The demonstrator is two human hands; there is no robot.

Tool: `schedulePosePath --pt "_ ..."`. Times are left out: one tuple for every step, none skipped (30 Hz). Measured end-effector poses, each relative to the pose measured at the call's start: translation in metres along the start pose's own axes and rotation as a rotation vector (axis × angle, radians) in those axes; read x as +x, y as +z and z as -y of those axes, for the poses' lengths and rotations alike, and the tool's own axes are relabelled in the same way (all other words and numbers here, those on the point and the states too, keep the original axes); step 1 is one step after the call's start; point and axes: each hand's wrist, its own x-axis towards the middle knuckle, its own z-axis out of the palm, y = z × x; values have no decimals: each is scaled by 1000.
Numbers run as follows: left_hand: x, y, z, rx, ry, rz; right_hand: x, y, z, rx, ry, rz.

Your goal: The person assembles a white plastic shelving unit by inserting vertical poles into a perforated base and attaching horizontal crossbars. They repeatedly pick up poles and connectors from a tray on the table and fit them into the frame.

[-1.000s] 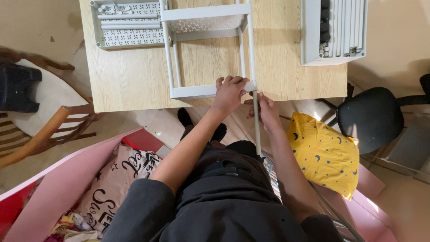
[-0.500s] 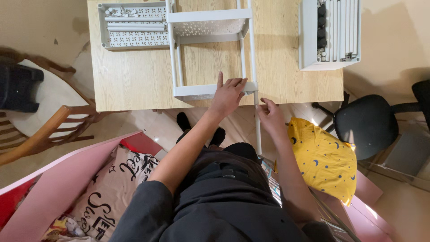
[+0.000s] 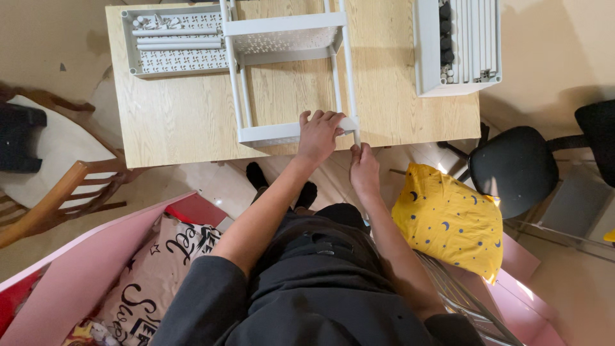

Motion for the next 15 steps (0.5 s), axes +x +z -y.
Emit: schedulePosePath --pt "2 0 1 4 -10 18 2 -1 1 42 -11 5" --pt "4 0 1 7 -21 37 3 -2 2 85 -21 10" --pt "3 1 1 11 -36 57 3 -5 2 126 -31 20" --pt "2 2 1 6 -35 61 3 -8 3 287 85 110" --pt "2 2 1 3 -33 63 4 -13 5 448 200 201" --pt "2 2 2 0 -31 65 5 -17 7 608 316 293" --pt "2 3 3 3 -23 58 7 -22 10 715 372 349" --pt "2 3 2 7 -16 51 9 -27 11 821 430 405" --pt "2 3 2 9 -10 46 9 -32 13 925 491 463" --pt "2 4 2 17 -14 49 10 -35 14 940 501 480" --pt "3 4 2 26 -17 50 12 -37 15 956 509 498" --pt "4 3 2 34 -19 51 13 -37 15 972 518 516" --pt "2 3 3 26 -33 65 11 -36 15 976 494 505" --pt "0 2 3 17 -47 79 9 -34 13 981 471 495" --pt "2 2 3 9 -55 84 11 -32 11 985 438 481"
